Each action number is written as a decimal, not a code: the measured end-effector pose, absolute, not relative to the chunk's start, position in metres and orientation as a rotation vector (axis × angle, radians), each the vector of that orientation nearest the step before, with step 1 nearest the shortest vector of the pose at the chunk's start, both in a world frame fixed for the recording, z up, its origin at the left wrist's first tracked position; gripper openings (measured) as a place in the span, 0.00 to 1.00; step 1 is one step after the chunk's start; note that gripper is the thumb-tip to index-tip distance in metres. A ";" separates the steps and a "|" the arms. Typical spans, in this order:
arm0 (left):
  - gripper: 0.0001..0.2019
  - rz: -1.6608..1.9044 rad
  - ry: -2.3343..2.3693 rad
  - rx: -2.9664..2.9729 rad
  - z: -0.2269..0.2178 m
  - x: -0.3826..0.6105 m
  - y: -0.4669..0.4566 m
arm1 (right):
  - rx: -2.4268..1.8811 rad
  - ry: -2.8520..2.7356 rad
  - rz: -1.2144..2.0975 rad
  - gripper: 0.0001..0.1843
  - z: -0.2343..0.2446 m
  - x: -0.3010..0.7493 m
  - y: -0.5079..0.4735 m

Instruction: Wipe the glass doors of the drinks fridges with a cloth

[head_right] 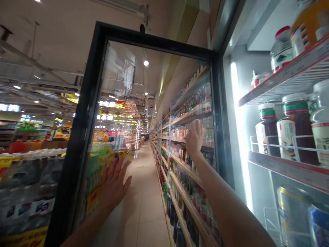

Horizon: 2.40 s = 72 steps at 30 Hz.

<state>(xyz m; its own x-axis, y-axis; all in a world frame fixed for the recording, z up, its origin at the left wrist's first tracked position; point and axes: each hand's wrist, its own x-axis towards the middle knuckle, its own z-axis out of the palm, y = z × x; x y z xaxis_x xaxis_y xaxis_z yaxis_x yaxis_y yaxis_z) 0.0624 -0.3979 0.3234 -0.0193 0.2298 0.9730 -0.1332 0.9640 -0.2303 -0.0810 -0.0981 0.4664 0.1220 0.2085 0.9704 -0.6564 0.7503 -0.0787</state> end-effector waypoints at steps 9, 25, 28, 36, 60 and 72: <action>0.27 0.326 -1.583 -0.110 0.369 0.073 -0.402 | 0.854 -1.359 0.230 0.24 0.445 -0.051 -0.154; 0.24 0.313 -1.544 0.033 0.417 0.090 -0.418 | 0.969 -1.243 0.212 0.23 0.492 -0.026 -0.212; 0.24 0.323 -1.542 0.043 0.417 0.090 -0.419 | 1.025 -1.238 0.126 0.22 0.488 -0.030 -0.196; 0.23 0.316 -1.532 0.059 0.416 0.087 -0.418 | 0.421 -1.182 0.641 0.24 0.504 -0.073 -0.117; 0.23 0.275 -1.555 0.027 0.416 0.084 -0.423 | 0.881 -1.224 0.195 0.22 0.446 -0.035 -0.173; 0.24 0.258 -1.580 0.040 0.416 0.084 -0.422 | 0.848 -1.225 0.330 0.22 0.426 -0.031 -0.199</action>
